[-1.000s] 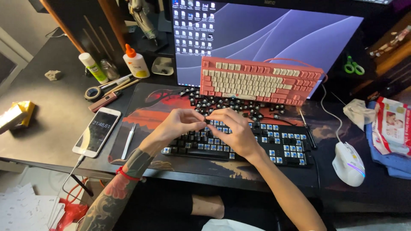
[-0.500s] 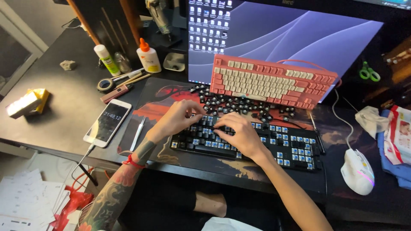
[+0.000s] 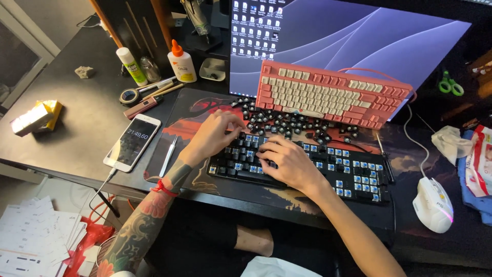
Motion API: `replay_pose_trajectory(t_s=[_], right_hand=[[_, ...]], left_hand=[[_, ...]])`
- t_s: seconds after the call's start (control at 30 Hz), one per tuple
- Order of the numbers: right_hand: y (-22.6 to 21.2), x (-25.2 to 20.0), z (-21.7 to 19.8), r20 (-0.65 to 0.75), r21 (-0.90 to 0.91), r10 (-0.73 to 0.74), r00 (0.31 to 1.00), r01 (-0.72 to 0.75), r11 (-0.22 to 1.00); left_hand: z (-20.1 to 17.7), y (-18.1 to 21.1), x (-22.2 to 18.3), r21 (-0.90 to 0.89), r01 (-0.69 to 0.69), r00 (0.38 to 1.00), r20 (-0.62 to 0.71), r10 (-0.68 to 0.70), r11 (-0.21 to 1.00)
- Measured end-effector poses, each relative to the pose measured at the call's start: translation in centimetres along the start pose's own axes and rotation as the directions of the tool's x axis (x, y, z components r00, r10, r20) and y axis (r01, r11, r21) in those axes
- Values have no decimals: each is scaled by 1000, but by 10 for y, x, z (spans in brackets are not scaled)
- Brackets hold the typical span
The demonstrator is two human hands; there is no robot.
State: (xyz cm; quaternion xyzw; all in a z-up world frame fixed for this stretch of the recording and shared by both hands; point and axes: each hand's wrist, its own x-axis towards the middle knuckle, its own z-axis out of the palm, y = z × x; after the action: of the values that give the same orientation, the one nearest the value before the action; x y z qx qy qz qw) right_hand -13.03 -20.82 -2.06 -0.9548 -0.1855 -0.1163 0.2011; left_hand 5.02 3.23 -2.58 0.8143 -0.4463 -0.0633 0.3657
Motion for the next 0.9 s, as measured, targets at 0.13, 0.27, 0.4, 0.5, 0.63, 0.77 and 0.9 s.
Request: replay_pose_trajectory(t_s=[0.13,0.27,0.4,0.5,0.63,0.77,0.9], right_hand=[[2,0,3,4,-25,-16,1000,16,1000],[12,-5,5,-10,69,32,999,-31,997],[18,-4,5,-32,161,26,999,-21,987],[24,-4,3,-173,208,58,983,-21,978],[42,-7,16,-347,274,121,930,-23,962],[23,-6,-9,-412,358,166,896,-8,934],[13,-7,-13,-427,316,94,899,51,947]], left_hand=[[12,-29,19,162,-55,999,9,54,985],[30,-38,43,247,-118,991,89,99,962],[38,-49,61,378,-228,970,170,175,897],[39,-47,66,516,-260,966,148,214,816],[32,-38,57,138,-180,984,23,178,974],[21,9,30,-421,-37,997,44,62,906],[21,34,17,-533,-62,992,58,109,844]])
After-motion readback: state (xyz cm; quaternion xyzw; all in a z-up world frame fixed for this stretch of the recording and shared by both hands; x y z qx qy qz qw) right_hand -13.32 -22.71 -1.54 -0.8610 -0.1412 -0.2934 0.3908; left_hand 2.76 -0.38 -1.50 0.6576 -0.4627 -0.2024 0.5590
